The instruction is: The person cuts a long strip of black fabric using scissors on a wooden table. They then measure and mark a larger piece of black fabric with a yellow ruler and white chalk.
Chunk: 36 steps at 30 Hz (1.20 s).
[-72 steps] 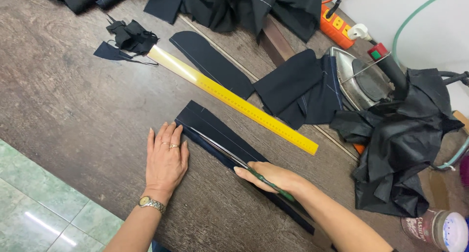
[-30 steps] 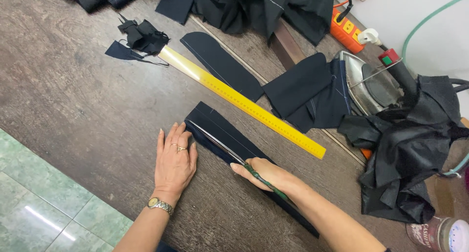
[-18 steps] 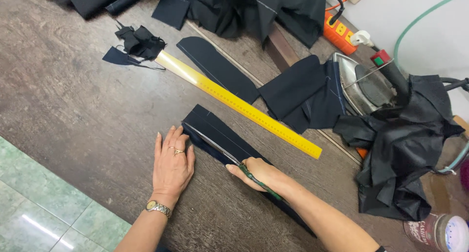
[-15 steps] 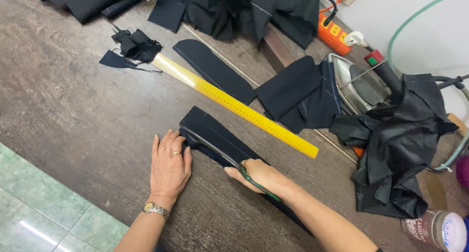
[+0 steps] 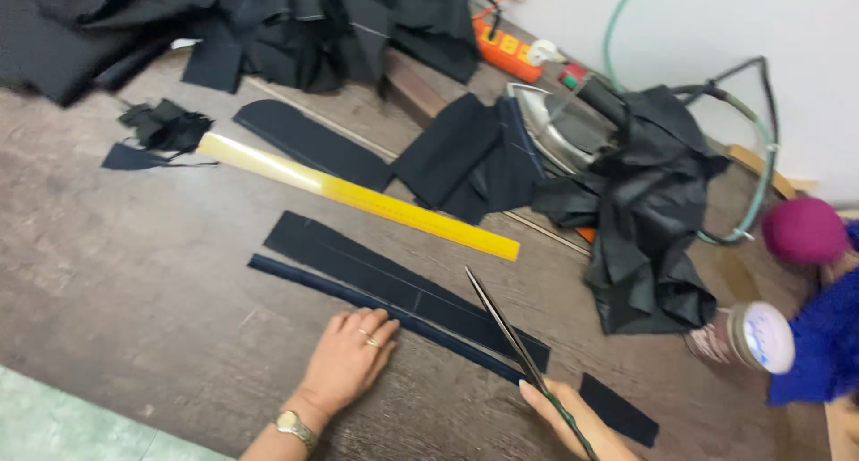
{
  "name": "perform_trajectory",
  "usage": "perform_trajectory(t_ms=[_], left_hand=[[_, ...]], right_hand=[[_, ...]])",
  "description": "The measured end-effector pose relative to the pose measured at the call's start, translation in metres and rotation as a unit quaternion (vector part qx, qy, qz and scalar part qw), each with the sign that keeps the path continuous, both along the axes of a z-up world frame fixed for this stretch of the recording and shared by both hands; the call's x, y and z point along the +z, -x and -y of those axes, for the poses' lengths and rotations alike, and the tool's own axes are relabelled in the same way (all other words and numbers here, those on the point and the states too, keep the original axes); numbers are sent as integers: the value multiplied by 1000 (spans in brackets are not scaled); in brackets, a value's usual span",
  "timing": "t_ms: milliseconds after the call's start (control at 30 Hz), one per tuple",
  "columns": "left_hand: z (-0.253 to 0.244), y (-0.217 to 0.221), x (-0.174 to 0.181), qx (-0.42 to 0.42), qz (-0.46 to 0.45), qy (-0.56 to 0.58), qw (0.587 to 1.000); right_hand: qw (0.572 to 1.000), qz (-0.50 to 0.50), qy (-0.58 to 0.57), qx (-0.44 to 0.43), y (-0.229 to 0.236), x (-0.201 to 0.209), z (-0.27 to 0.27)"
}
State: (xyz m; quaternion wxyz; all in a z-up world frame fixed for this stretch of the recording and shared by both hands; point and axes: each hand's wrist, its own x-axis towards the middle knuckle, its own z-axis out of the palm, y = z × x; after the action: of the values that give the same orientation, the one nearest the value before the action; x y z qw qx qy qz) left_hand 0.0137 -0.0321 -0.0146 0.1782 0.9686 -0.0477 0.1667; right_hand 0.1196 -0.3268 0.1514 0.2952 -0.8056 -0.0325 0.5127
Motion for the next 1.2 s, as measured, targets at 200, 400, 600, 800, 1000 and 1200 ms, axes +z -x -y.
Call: perform_trajectory(t_ms=[200, 400, 600, 800, 1000, 1200], left_hand=[[47, -12, 2, -22, -60, -23, 998], [68, -12, -14, -18, -123, -3, 992], [135, -24, -2, -61, -285, 124, 948], [240, -65, 72, -200, -285, 384, 855], [293, -100, 134, -214, -286, 524, 773], [264, -79, 75, -215, -176, 273, 921]], right_hand=[[956, -26, 171, -239, 27, 30, 9], [923, -37, 108, -367, 48, 8, 58], [875, -57, 54, -477, 58, -1, 122], [818, -26, -35, -574, 71, -43, 204], [796, -21, -85, -599, 79, -53, 246], [835, 22, -32, -549, 70, -38, 240]])
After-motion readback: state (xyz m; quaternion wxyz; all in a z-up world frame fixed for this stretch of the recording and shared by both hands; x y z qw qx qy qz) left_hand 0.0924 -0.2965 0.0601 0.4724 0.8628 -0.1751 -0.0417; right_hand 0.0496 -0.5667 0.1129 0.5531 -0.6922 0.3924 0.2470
